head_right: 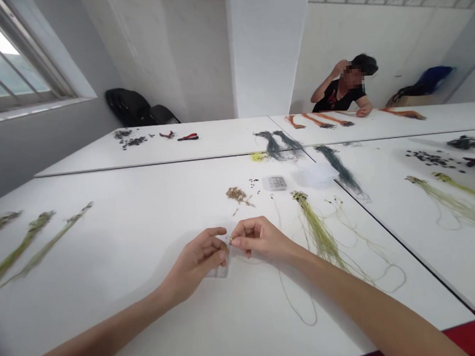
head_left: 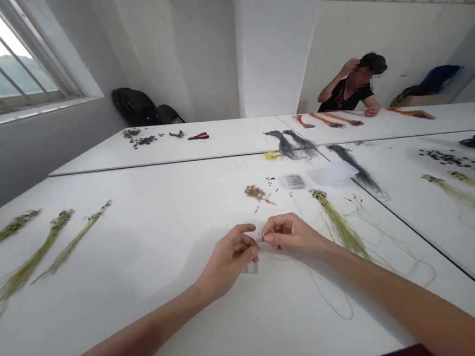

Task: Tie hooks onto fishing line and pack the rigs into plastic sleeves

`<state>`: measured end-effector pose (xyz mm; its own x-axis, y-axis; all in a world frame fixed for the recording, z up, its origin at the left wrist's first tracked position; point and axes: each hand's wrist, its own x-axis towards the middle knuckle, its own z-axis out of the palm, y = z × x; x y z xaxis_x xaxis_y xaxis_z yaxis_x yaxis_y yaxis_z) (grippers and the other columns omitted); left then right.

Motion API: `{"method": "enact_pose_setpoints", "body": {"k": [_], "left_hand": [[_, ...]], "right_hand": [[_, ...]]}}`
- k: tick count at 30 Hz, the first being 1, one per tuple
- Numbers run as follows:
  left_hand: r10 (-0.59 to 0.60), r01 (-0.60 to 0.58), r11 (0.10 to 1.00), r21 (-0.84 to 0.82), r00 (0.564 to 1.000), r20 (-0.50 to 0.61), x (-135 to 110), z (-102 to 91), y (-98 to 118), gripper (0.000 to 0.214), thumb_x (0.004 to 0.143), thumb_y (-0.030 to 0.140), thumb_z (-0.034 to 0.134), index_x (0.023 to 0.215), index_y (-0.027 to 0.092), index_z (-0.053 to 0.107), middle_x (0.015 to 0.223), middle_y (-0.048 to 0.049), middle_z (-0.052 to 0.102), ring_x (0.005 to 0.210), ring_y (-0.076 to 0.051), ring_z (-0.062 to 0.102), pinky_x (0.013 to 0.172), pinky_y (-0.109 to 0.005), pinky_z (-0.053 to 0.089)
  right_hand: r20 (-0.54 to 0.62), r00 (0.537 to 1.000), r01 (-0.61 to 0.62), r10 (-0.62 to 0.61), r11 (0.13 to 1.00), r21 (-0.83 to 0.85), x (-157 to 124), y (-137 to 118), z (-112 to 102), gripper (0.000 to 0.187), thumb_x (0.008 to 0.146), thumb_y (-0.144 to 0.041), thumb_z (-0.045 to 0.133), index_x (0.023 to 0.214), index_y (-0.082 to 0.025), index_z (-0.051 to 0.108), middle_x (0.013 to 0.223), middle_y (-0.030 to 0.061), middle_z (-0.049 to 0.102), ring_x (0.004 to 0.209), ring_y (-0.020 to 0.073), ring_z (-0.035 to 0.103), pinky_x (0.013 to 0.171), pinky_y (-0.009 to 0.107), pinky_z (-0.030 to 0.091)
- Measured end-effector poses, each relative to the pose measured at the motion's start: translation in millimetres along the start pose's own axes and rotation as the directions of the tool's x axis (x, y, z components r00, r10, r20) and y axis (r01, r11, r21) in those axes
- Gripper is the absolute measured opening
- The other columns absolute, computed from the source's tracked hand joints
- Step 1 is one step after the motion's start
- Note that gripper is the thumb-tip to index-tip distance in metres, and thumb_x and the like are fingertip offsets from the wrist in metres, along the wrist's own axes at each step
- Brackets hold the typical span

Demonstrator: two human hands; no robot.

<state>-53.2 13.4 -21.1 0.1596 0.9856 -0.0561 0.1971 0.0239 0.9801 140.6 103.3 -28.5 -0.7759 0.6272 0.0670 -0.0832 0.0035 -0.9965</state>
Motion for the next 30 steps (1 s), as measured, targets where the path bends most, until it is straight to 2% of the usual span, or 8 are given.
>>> {"method": "enact_pose_setpoints", "body": {"k": [8, 12, 18, 23, 26, 30], "left_hand": [[-0.006, 0.008, 0.999, 0.041, 0.998, -0.060, 0.1, 3.6, -0.1, 0.034, 0.089, 0.032, 0.056, 0.120, 0.022, 0.049, 0.088, -0.0035, 0.062, 0.082, -0.018, 0.060, 0.070, -0.031, 0.047], [-0.013, 0.016, 0.999, 0.046, 0.998, -0.068, 0.8, 4.4, 1.7, 0.036, 0.086, 0.033, 0.058, 0.119, 0.021, 0.050, 0.087, -0.0034, 0.063, 0.081, -0.018, 0.061, 0.067, -0.029, 0.048], [0.001, 0.003, 0.999, 0.043, 0.996, -0.084, 2.2, 5.0, 1.5, 0.035, 0.086, 0.032, 0.058, 0.118, 0.020, 0.051, 0.088, -0.0035, 0.064, 0.081, -0.018, 0.062, 0.070, -0.030, 0.049], [0.002, 0.003, 0.999, 0.047, 0.995, -0.097, 2.3, 5.4, 1.6, 0.036, 0.085, 0.031, 0.060, 0.118, 0.020, 0.052, 0.087, -0.0039, 0.064, 0.080, -0.018, 0.061, 0.069, -0.030, 0.050], [-0.004, 0.009, 0.999, 0.053, 0.996, -0.093, 1.5, 6.4, 2.3, 0.039, 0.083, 0.029, 0.061, 0.120, 0.020, 0.051, 0.086, -0.0034, 0.064, 0.078, -0.017, 0.061, 0.067, -0.029, 0.050], [0.002, 0.002, 0.998, 0.070, 0.998, -0.069, 0.2, 7.0, 2.4, 0.043, 0.083, 0.026, 0.061, 0.125, 0.022, 0.048, 0.087, -0.0026, 0.064, 0.076, -0.017, 0.062, 0.069, -0.031, 0.052]], "right_hand": [[0.019, 1.000, -0.015, 0.017, 0.994, -0.104, -2.6, 7.1, 0.7, 0.021, 0.082, -0.037, 0.067, 0.080, -0.016, 0.068, 0.061, -0.0006, 0.052, 0.055, 0.0108, 0.046, 0.051, 0.025, 0.036], [-0.028, 1.000, -0.009, 0.005, 0.989, -0.149, -2.8, 7.3, -0.1, 0.021, 0.081, -0.036, 0.068, 0.079, -0.016, 0.067, 0.058, -0.0014, 0.051, 0.052, 0.0100, 0.044, 0.048, 0.024, 0.032], [-0.075, 0.997, -0.009, -0.010, 0.969, -0.248, -3.1, 5.8, 0.8, 0.014, 0.081, -0.029, 0.065, 0.075, -0.016, 0.066, 0.062, -0.0008, 0.053, 0.056, 0.0104, 0.045, 0.053, 0.024, 0.035], [-0.124, 0.991, 0.003, -0.052, 0.932, -0.363, -2.5, 9.8, 0.2, 0.010, 0.080, -0.026, 0.064, 0.074, -0.018, 0.067, 0.068, 0.0016, 0.061, 0.061, 0.0127, 0.050, 0.057, 0.026, 0.039], [-0.115, 0.992, 0.006, -0.048, 0.940, -0.342, -2.3, 10.0, 1.1, 0.011, 0.079, -0.026, 0.065, 0.073, -0.018, 0.068, 0.066, 0.0011, 0.059, 0.060, 0.0125, 0.049, 0.056, 0.026, 0.038], [-0.063, 0.997, -0.050, 0.038, 0.980, -0.191, -3.5, 8.3, 3.6, 0.015, 0.080, -0.032, 0.067, 0.074, -0.017, 0.068, 0.057, -0.0020, 0.051, 0.053, 0.0102, 0.043, 0.050, 0.025, 0.033]]}}
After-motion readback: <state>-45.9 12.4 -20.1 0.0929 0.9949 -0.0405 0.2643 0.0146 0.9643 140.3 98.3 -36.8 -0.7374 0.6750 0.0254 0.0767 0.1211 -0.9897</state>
